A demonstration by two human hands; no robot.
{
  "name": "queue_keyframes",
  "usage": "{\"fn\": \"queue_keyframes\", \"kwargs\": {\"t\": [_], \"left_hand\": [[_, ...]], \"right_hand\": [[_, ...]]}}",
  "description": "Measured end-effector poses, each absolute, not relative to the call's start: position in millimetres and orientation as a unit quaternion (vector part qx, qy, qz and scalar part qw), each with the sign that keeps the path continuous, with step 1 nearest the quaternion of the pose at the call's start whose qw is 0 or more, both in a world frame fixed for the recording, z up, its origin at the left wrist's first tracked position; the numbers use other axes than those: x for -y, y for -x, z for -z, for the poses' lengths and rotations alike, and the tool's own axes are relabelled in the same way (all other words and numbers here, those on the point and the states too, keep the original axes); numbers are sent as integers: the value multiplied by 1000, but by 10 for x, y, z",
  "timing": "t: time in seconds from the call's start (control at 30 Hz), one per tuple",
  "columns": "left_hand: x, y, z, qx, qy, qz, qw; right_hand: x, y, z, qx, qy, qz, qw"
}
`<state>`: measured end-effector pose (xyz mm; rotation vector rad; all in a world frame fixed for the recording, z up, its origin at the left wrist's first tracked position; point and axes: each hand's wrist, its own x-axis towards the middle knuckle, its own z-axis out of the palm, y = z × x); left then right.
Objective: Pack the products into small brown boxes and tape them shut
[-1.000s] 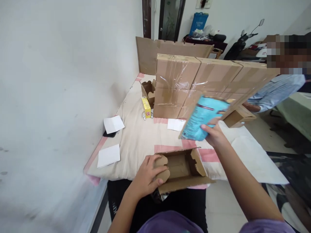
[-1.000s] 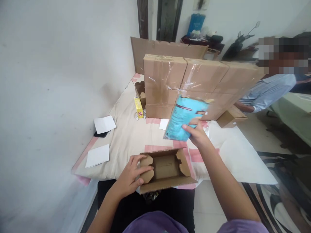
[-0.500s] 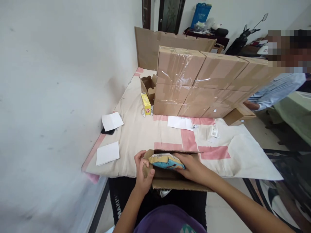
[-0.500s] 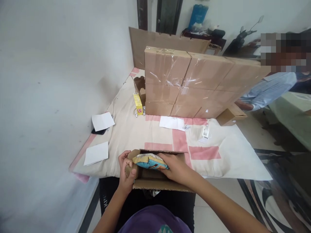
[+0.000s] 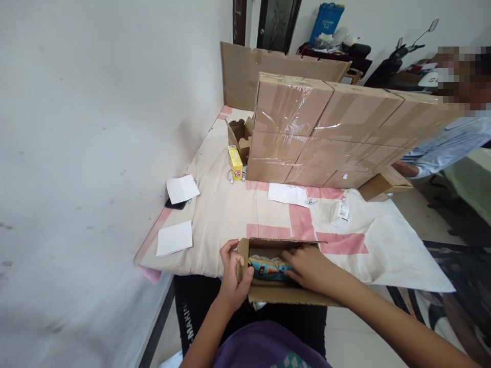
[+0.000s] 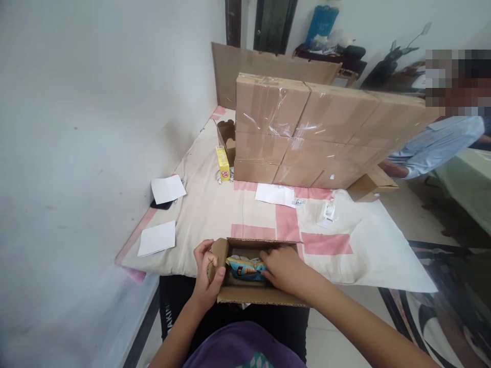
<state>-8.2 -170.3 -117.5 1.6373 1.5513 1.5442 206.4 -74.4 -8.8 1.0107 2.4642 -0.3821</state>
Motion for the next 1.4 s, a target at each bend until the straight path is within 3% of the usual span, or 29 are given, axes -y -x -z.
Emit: {"fn": "queue_keyframes", "kwargs": {"t": [0.13,0.23,0.47,0.6,0.67,0.77,0.83,0.93,1.17,1.3,1.4], "left_hand": [[1679,88,1121,-562,-603,-529,200],[1666,67,1093,-571,-608,-520,184],[1682,86,1174,-548,-595,-555,196],[1652,174,1325,-452,-582,-643,210],[1643,252,1382,-408,-629,-624,218],[1658,359,1391,-382,-727,-522,233],[1680,374,1346,-408,-736,-481,247],[1705,285,1251,-464,-664,-510,291],[1671,-13,1217,-579,-489,-540,365],[1624,55,1185,-579,-547,-519,310],[1589,157,1042,-575,-679,-396,226]], "right_hand": [[754,-2246,151,-904,-359,117,200],[697,-2396,264,-934,-312,121,122],[595,-2763,416,-887,-237,235,-321],[746,-3004,567,-812,-292,117,-492],[886,-3143,682,-806,-306,117,-493],[1120,-3304,875,-823,-328,224,-405],[1245,-3340,969,-776,-356,271,-445],[1324,-3271,990,-694,-415,291,-511],[1158,-2858,993,-662,-496,315,-466],[1074,-2747,1124,-640,-470,340,-504],[1029,-2748,1167,-665,-411,310,-541]]}}
